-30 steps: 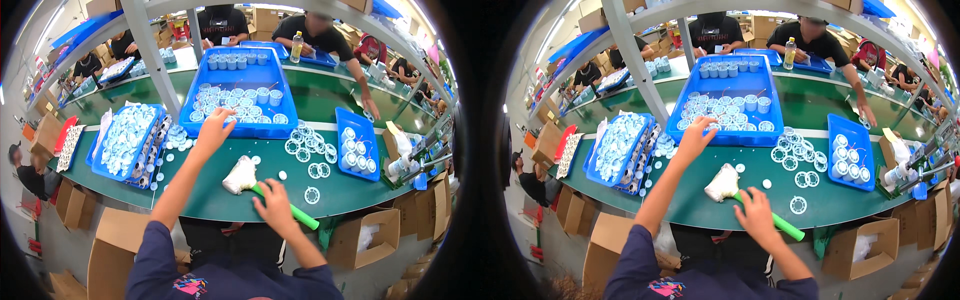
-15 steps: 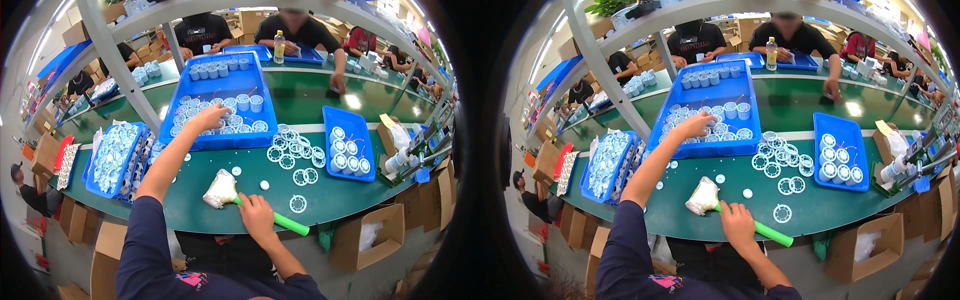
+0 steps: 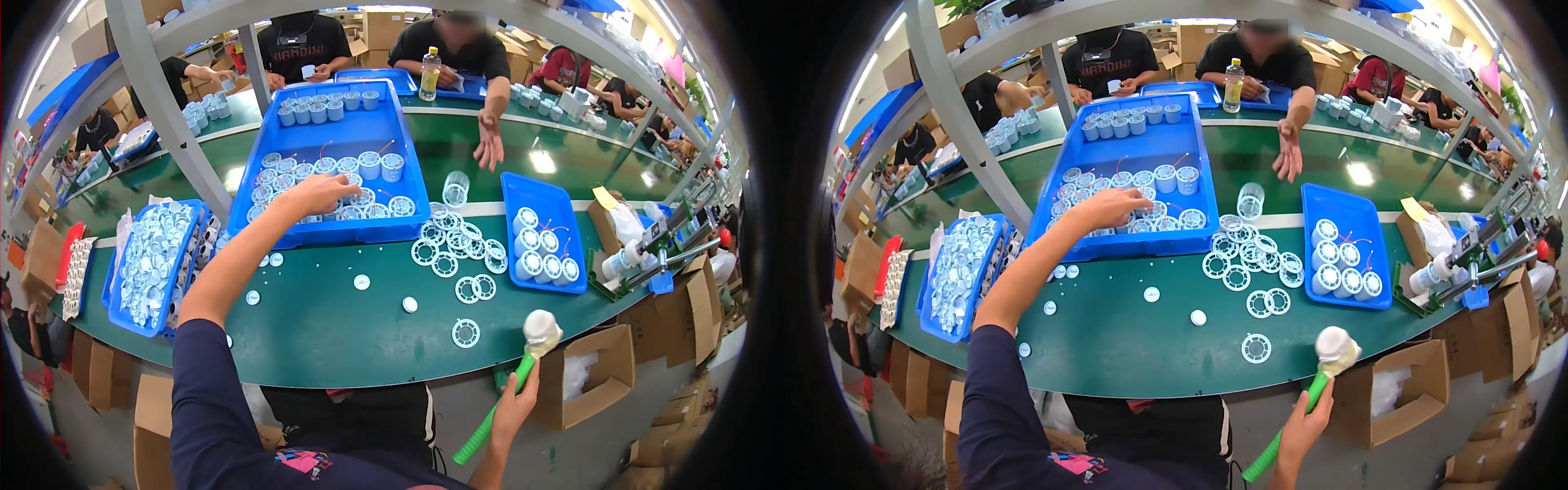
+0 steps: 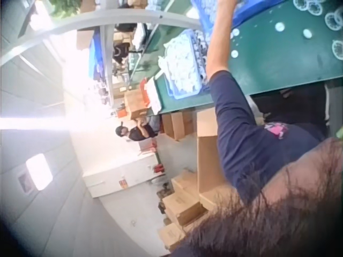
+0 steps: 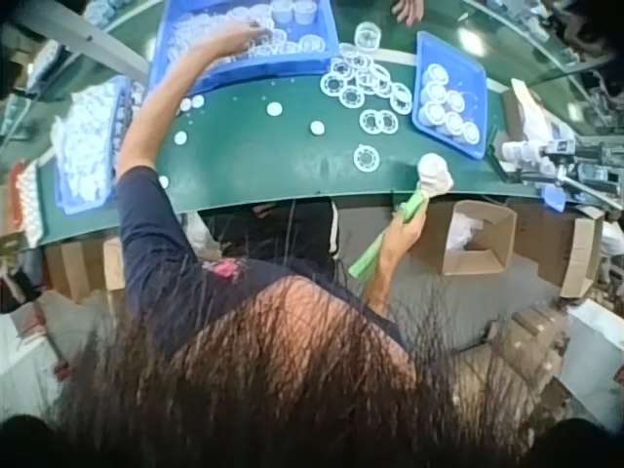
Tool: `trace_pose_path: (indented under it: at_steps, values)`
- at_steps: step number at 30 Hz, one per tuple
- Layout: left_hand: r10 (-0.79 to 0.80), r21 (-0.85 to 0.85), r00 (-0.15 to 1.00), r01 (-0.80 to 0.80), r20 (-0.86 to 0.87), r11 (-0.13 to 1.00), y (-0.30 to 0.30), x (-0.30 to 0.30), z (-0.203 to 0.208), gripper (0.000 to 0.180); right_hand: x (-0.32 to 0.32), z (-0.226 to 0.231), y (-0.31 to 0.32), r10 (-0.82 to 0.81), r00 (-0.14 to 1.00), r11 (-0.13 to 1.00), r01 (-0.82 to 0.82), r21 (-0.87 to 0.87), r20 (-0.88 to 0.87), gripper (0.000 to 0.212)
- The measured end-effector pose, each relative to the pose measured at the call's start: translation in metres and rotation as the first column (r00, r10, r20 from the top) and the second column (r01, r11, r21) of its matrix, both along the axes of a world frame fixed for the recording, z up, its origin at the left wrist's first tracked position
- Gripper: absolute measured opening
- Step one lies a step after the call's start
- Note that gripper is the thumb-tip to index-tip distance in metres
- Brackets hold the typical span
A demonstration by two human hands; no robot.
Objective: Assembling small circular electronic components using a rubber mallet and manual dexterity on an electronics factory production line.
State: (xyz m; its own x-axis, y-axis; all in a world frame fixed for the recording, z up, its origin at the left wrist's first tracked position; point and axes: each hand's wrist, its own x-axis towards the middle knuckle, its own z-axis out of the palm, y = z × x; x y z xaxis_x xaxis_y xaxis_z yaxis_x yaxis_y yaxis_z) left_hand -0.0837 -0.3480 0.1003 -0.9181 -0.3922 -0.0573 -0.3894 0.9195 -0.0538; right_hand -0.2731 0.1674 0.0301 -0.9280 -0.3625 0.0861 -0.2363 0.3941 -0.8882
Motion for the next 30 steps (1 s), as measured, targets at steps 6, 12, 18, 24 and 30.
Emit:
trace_pose_path:
  at_steps: [6,12,18,24,30]
  values:
    - [0.059,0.102,0.998,-0.061,0.027,0.993,-0.001,-0.012,0.004,0.059,-0.020,-0.018,-0.037,0.006,0.996,1.000,-0.006,-0.002,-0.088,0.076]
    - [0.157,0.173,0.988,-0.154,-0.005,0.973,-0.025,-0.010,0.002,0.052,-0.013,-0.017,-0.076,0.074,0.948,0.956,0.021,0.293,-0.309,0.053]
    - [0.217,0.184,0.965,-0.243,0.149,0.953,-0.016,-0.024,0.017,0.058,-0.021,-0.025,-0.075,0.078,0.938,0.946,0.038,0.323,-0.339,0.048]
    - [0.207,0.139,0.978,-0.207,0.012,0.969,-0.031,-0.017,-0.002,0.051,-0.020,-0.012,-0.079,0.104,0.954,0.929,0.007,0.369,-0.280,0.044]
    - [0.274,0.094,0.956,-0.265,-0.105,0.960,-0.008,-0.014,0.023,0.050,-0.023,-0.024,-0.073,0.115,0.943,0.946,-0.007,0.326,-0.313,0.045]
